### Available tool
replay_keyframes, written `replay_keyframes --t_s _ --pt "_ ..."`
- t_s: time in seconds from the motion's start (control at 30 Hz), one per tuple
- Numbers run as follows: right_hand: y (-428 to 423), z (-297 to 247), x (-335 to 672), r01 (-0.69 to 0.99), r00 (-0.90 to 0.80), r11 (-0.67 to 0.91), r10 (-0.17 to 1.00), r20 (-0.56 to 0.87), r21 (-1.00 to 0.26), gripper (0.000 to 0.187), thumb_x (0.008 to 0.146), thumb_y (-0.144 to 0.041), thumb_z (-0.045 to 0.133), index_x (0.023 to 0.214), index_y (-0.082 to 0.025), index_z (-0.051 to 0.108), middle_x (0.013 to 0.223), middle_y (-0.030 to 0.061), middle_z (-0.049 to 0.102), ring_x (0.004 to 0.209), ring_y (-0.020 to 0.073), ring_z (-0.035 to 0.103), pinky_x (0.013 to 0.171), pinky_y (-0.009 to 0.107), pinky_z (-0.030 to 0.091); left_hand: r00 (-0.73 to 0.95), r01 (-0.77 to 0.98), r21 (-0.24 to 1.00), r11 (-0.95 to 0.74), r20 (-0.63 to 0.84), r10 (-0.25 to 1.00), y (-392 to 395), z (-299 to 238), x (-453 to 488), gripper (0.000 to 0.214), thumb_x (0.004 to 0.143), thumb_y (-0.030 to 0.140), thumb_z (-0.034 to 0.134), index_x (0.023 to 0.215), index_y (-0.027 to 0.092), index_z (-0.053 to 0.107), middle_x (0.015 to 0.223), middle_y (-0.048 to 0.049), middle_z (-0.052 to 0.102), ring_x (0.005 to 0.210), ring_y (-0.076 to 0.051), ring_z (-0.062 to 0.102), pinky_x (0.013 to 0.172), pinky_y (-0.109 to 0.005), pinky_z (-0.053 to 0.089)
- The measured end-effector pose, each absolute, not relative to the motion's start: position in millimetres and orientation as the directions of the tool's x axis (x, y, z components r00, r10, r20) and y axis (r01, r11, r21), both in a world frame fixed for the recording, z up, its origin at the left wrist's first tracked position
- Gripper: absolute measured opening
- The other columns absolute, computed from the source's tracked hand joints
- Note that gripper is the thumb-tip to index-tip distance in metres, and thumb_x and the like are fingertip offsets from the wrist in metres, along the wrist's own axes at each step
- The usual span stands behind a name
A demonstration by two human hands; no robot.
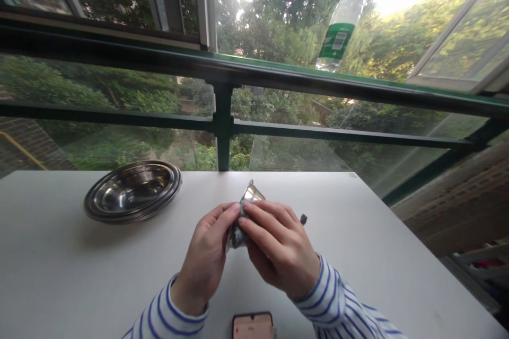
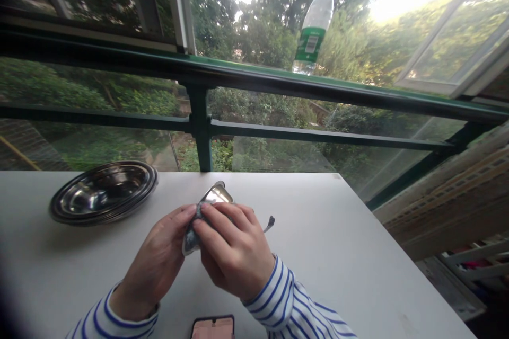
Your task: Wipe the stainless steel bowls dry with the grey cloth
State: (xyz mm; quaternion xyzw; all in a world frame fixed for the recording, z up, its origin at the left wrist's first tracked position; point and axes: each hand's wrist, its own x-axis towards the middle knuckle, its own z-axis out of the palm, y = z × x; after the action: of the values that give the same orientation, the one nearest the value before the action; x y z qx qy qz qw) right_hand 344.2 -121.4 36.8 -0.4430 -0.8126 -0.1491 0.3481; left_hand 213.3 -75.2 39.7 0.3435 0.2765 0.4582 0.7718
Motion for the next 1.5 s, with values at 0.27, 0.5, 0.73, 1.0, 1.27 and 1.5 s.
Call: replay_keyframes --t_s 0.27,0.5,0.73,1.0,1.27,1.5 --pt "-120 37 347 0.782 -0.434 0.623 0.579 0.69 -0.031 0.032 0.081 -0.018 0.05 0.113 -0.015 0.054 0.122 0.0073 0.056 0.112 0.0224 0.048 0.093 0.04 0.04 0.443 -0.497 0.782 0.376 -0.144 0.885 -74 41 214 0.021 0.078 0.028 0.058 0.088 0.014 0.069 0.076 -0.0034 0.066 0.068 -0.011 0.059 0.062 -0.02 0.047" --pt "-111 35 363 0.794 -0.091 0.473 0.714 0.694 -0.382 0.03 0.083 -0.015 0.046 0.112 -0.016 0.053 0.11 0.0109 0.06 0.102 0.0209 0.053 0.088 0.04 0.046 0.455 -0.366 0.868 0.336 -0.148 0.878 -80 34 218 0.027 0.078 0.034 0.058 0.092 0.014 0.069 0.075 -0.0048 0.067 0.067 -0.013 0.057 0.062 -0.025 0.048" --pt "-120 37 350 0.777 -0.316 0.598 0.641 0.7 -0.196 0.036 0.077 -0.012 0.05 0.112 -0.016 0.053 0.122 0.0097 0.054 0.115 0.0241 0.044 0.093 0.043 0.042 0.388 -0.411 0.89 0.197 -0.025 0.921 -76 31 216 0.025 0.08 0.031 0.057 0.097 0.018 0.069 0.092 -0.0046 0.068 0.083 -0.014 0.057 0.081 -0.027 0.044" --pt "-112 33 359 0.799 -0.238 0.546 0.673 0.701 -0.253 0.035 0.082 -0.013 0.046 0.116 -0.017 0.05 0.121 0.0105 0.054 0.113 0.0232 0.047 0.091 0.042 0.043 0.414 -0.402 0.889 0.219 -0.037 0.91 -77 34 216 0.024 0.077 0.028 0.06 0.096 0.018 0.07 0.086 -0.0039 0.07 0.082 -0.015 0.059 0.081 -0.027 0.044" --pt "-118 37 359 0.777 -0.228 0.552 0.694 0.683 -0.302 0.036 0.079 -0.013 0.049 0.114 -0.018 0.052 0.119 0.0101 0.055 0.11 0.0243 0.048 0.091 0.044 0.043 0.433 -0.346 0.914 0.21 -0.043 0.9 -76 33 214 0.024 0.078 0.029 0.058 0.097 0.019 0.07 0.087 -0.0041 0.07 0.081 -0.015 0.06 0.079 -0.027 0.045" --pt "-110 33 362 0.818 -0.06 0.425 0.733 0.677 -0.387 0.029 0.084 -0.015 0.043 0.111 -0.017 0.053 0.109 0.0104 0.06 0.1 0.0215 0.054 0.086 0.04 0.047 0.455 -0.295 0.929 0.224 -0.07 0.888 -79 34 214 0.026 0.077 0.031 0.059 0.096 0.017 0.07 0.085 -0.0052 0.07 0.078 -0.016 0.061 0.077 -0.029 0.046"
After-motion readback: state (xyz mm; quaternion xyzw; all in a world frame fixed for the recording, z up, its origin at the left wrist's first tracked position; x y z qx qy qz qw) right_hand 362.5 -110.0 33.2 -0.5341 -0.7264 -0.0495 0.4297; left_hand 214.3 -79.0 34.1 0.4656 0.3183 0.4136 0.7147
